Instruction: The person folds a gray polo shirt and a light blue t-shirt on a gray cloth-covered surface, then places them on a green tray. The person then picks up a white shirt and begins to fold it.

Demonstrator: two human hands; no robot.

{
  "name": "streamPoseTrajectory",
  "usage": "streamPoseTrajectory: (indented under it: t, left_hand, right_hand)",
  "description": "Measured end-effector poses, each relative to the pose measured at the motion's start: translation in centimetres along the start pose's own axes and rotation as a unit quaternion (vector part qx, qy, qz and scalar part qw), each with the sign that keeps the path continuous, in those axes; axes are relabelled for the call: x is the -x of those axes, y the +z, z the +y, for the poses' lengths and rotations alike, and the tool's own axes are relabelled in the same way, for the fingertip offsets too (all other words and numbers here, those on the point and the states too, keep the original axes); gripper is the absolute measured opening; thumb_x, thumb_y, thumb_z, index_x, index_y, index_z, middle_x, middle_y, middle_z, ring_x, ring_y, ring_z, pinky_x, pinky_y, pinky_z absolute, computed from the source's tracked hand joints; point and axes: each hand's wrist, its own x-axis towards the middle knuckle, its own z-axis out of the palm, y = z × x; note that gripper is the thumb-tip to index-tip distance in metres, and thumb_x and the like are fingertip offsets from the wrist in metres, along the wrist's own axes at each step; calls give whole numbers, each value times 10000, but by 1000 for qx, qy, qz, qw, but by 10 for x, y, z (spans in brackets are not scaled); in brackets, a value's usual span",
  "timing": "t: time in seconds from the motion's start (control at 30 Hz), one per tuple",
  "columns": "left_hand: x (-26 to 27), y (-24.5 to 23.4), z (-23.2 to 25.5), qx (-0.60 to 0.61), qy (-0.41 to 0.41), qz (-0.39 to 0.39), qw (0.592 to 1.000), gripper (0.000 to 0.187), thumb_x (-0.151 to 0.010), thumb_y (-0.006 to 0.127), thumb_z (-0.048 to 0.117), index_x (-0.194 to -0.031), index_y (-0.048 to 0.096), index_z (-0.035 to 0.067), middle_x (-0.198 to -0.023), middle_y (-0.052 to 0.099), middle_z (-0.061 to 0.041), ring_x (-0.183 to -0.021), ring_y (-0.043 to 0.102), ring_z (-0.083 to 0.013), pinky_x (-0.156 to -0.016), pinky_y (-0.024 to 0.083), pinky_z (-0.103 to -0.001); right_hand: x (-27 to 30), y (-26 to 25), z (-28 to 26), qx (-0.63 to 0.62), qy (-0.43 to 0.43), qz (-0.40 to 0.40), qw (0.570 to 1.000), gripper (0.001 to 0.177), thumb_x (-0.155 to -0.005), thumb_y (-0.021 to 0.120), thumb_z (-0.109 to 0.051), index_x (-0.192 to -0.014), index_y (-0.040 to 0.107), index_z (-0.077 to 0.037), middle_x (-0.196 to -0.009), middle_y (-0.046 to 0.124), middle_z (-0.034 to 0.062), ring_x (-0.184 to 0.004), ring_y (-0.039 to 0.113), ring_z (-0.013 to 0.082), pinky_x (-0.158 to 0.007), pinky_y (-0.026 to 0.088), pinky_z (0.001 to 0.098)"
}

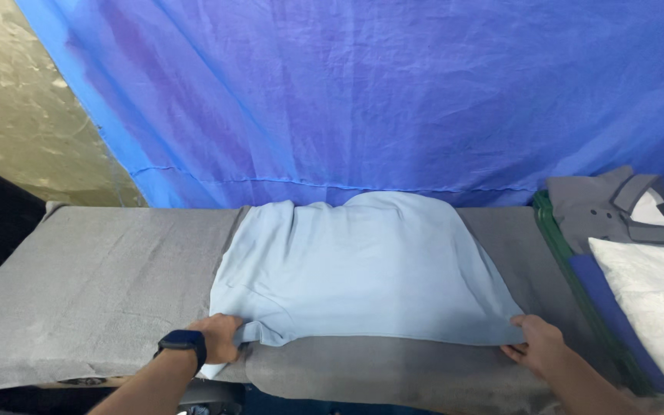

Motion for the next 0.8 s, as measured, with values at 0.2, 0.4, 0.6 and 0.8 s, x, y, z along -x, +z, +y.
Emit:
streamPoseTrajectory:
  t: [0.2, 0.4, 0.6, 0.8]
  left_hand:
    - [-52, -25, -1, 107, -36, 20, 993, 470, -883, 710, 486, -1135, 754, 92, -1183, 738, -123, -1166, 679, -262, -1036, 516, -393]
    - [-138, -53, -21, 203, -40, 122, 971, 344, -892, 689, 371, -1083, 759, 93, -1108, 760, -133, -1076, 713, -284, -999, 540, -400]
    - [-206, -91, -32, 196, -94, 168, 962, 451, -911, 692, 383, -1249, 675, 85, -1350, 613, -145, -1271, 583, -322, -1086, 490, -430]
    - [-252, -115, -32, 233, -145, 180, 945, 807, -860, 783, 441, -1495, 423, 98, -1547, 351, -174, -1433, 384, -372, -1155, 405, -463]
  right_hand:
    - [-32, 18, -34, 249, -117, 73, 959, 664, -936, 717, -259, -1442, 496, 111, -1425, 523, 363, -1306, 547, 476, -1066, 472, 543]
    - [-44, 55, -78, 294, -155, 29, 943, 586, -888, 735, -210, -1366, 601, 103, -1405, 585, 320, -1301, 588, 461, -1085, 489, 531]
    - [-77, 97, -107, 302, -171, -9, 938, 575, -852, 763, -271, -1315, 688, 61, -1321, 680, 250, -1227, 647, 403, -1040, 514, 494]
    - [-94, 140, -131, 402, -234, 46, 884, 579, -835, 805, -330, -1299, 674, -10, -1264, 702, 198, -1163, 672, 353, -1005, 528, 473]
